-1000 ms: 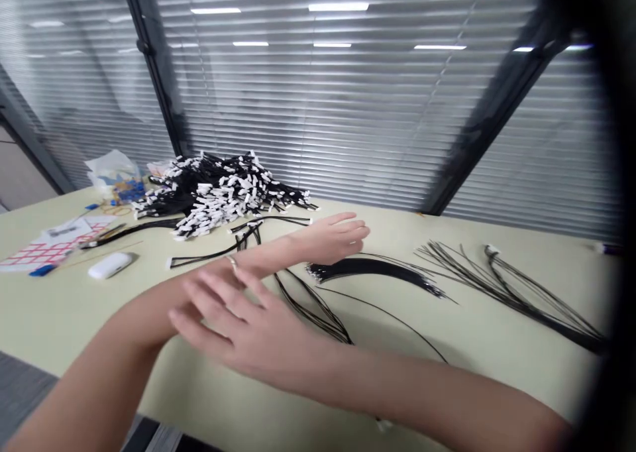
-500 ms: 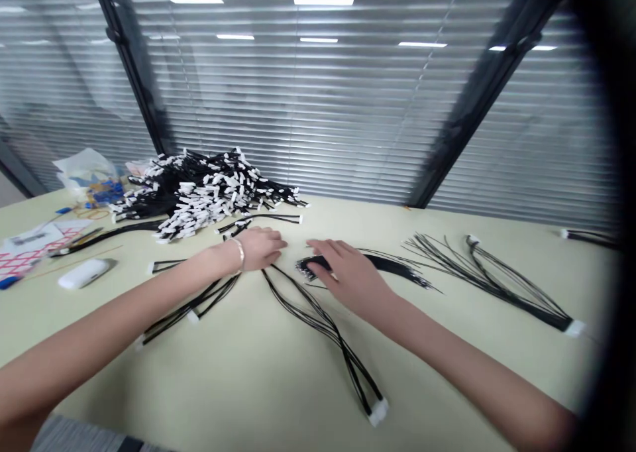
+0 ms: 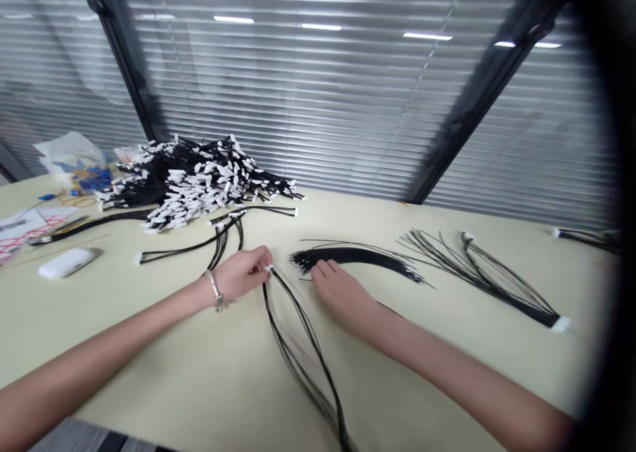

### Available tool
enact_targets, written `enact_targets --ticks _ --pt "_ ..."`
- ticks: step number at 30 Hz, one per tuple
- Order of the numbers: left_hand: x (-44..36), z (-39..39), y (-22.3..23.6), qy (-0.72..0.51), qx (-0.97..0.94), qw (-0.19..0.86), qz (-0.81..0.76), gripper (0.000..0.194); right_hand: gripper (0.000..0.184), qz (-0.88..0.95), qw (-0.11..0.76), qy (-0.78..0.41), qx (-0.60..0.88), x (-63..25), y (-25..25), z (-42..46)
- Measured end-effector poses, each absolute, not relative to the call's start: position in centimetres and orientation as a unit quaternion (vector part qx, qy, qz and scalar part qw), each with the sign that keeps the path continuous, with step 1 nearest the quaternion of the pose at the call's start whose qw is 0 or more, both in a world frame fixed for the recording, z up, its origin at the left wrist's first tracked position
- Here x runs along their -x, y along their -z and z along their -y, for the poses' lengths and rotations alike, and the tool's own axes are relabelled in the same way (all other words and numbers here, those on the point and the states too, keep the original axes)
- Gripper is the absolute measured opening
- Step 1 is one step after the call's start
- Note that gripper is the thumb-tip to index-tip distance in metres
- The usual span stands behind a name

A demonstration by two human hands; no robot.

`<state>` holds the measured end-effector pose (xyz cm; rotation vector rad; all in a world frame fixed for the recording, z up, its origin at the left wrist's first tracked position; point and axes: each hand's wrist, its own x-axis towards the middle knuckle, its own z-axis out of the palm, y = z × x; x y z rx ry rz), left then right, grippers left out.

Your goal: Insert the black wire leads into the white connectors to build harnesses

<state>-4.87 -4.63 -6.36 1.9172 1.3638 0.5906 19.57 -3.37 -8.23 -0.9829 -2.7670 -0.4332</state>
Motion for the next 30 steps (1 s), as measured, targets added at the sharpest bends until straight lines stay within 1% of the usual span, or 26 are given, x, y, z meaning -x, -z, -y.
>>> enact_targets --ticks 2,4,6,10,13,15,17,21,23,26,30 --pt "3.8 6.1 6.1 -0.261 -0.7 0.418 -0.516 0.024 0.023 0.919 0.112 0.149 0.346 -20.1 7.8 3.0" --pt "2.7 7.4 5.8 -0.296 -0.647 0.486 -0.508 0.03 0.02 0.903 0.147 0.15 0.375 -20.7 6.6 2.7" --pt "1.5 8.5 5.7 -0.333 -0.583 0.543 -0.505 0.026 0.013 0.885 0.184 0.149 0.401 -21.4 4.8 2.7" --pt "-0.5 9.8 6.0 -0.415 -0.435 0.631 -0.492 0.023 0.016 0.881 0.224 0.143 0.392 -22.2 0.8 3.7" --pt "-1.6 10.3 6.4 -0.493 -0.323 0.643 -0.489 0.024 0.015 0.892 0.239 0.161 0.349 -22.3 -1.5 5.2" --pt "-2.1 10.6 6.5 -0.534 -0.269 0.637 -0.487 0.022 0.013 0.896 0.256 0.197 0.306 -22.4 -2.6 6.3" --pt "-2.4 10.9 6.5 -0.562 -0.234 0.63 -0.482 0.022 0.011 0.895 0.265 0.221 0.282 -22.4 -3.4 7.5" --pt "-2.4 11.4 6.5 -0.605 -0.196 0.61 -0.471 0.023 0.013 0.901 0.261 0.217 0.27 -21.8 -3.9 9.9" --pt "-2.3 11.6 6.5 -0.608 -0.193 0.612 -0.467 0.023 0.016 0.91 0.26 0.215 0.241 -21.2 -3.8 10.9" --pt "-2.5 12.0 6.3 -0.576 -0.212 0.643 -0.459 0.024 0.023 0.926 0.241 0.201 0.21 -20.4 -3.2 11.7" --pt "-2.8 12.7 6.0 -0.532 -0.26 0.669 -0.449 0.028 0.021 0.944 0.212 0.129 0.215 -20.0 -1.1 11.2"
